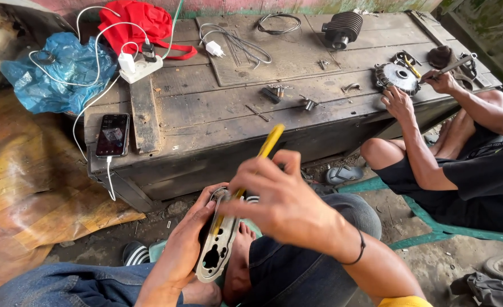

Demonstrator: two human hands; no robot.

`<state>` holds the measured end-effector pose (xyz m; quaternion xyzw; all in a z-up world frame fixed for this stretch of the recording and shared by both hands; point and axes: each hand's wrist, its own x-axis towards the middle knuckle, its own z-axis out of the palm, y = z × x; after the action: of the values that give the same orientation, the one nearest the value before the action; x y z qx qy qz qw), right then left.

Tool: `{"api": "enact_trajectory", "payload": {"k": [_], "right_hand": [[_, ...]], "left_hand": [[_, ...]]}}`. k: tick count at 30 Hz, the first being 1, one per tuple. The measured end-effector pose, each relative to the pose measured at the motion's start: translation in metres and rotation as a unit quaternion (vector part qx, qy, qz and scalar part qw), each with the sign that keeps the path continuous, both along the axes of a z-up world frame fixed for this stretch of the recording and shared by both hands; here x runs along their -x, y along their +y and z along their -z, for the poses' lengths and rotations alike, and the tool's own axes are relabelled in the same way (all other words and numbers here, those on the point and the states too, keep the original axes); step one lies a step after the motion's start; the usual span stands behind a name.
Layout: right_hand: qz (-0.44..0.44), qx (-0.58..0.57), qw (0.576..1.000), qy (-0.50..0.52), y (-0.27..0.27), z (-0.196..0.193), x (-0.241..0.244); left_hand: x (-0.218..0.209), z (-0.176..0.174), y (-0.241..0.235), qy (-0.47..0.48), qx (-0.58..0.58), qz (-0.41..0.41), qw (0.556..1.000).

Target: Cleaning a metal motorcycle component using a small brush on a workbench.

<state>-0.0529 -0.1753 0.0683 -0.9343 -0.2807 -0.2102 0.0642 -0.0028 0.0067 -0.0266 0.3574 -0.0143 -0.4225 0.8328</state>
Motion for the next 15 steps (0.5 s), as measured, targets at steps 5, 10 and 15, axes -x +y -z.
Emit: {"api": "enact_trajectory", "payload": {"k": [5,10,15], "right_hand": [[-0.036,0.006,0.999,0.001,0.013,0.002,0.008],[-0.018,-0.009,1.000,-0.002,-0.002,0.001,0.004],[-0.042,0.014,0.999,0.008,0.011,-0.004,0.011]], "left_hand": [[-0.004,-0.022,-0.001,-0.018,-0.105,0.017,0.994],[-0.001,0.004,-0.005,-0.007,0.005,-0.011,1.000],[-0.003,-0.001,-0.008,-0.106,-0.048,0.020,0.993]]}}
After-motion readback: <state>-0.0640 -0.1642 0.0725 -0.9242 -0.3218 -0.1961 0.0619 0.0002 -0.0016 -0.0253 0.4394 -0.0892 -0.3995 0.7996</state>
